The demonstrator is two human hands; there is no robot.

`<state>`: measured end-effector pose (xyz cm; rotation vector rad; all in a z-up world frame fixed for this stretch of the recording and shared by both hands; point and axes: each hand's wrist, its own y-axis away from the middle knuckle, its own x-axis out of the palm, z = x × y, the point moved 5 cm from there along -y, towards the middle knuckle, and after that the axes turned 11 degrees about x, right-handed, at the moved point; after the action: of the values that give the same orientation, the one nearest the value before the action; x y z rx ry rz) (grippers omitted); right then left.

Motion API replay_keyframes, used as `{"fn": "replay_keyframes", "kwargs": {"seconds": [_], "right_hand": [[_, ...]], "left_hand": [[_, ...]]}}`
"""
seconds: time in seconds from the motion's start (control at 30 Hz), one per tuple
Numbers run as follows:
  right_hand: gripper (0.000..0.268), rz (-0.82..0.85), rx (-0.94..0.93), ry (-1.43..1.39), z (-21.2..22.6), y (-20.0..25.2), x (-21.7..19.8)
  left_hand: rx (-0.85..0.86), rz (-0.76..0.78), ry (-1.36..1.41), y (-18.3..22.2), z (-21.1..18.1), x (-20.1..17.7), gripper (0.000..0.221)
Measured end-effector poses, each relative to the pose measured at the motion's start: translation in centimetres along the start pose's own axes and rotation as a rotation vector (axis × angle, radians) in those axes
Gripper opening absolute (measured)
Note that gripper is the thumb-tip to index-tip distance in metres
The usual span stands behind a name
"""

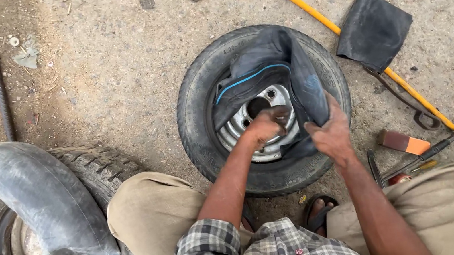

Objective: The person inserts a rubber tube into a tire by hand, tucks a patch inside, and presses the tube into the rim. They then fit the tire onto the wheel rim, pressing the edges down and rotating the assembly to seat the tire completely.

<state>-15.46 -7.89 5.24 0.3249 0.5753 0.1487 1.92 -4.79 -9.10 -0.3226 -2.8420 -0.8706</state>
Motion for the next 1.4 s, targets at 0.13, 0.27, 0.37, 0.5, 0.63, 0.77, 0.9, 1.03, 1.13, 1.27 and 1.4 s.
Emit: {"fn": "replay_keyframes", "kwargs": {"seconds": [0.13,0.27,0.37,0.5,0.63,0.77,0.9,1.03,1.13,1.27,1.4], "right_hand": [[0.063,0.062,0.193,-0.108,-1.2,1.2,-0.9],[0.049,0.142,0.198,-0.185,-2.3,1.1,-0.8],[0.053,0.177,0.219,-0.277,-2.7,0.6,-0.5],[0.053,0.22,0.196,-0.23,-2.8,-0.8,-0.3],[0.054,0.242,0.304,-0.147,-5.6,-2.2,0.8],[0.057,0.27,0.215,-0.003,-3.4,-3.5,1.8],[0.05,0.375,0.245,0.535,-2.6,-5.1,2.8],[0.042,0.427,0.196,0.627,-2.0,-5.4,2.4],[0.043,0.41,-0.003,0.699,-1.5,-5.7,2.0],[0.056,0.176,0.077,0.271,-1.6,-3.1,-2.7],[0.061,-0.268,0.512,-0.021,-10.7,-0.6,-5.8]], "left_hand": [[-0.058,0.074,0.287,0.6,-1.3,1.9,0.086],[-0.01,0.243,0.239,0.2,-1.0,4.6,0.076],[-0.04,0.212,0.209,0.5,-0.5,5.3,0.069],[-0.031,0.022,0.243,1.4,0.2,5.2,0.051],[-0.036,-0.077,0.188,2.9,-0.8,5.7,0.042],[-0.016,-0.214,0.306,3.0,0.3,5.2,0.035],[-0.025,-0.054,0.559,4.3,-1.8,5.3,0.044],[0.072,-0.15,0.34,4.7,-2.3,6.1,0.053],[0.075,-0.207,0.041,4.6,-3.8,5.7,0.049],[0.021,-0.289,-0.256,5.0,-5.1,6.0,0.053],[0.043,-0.334,-0.172,4.6,-4.5,5.3,0.065]]}}
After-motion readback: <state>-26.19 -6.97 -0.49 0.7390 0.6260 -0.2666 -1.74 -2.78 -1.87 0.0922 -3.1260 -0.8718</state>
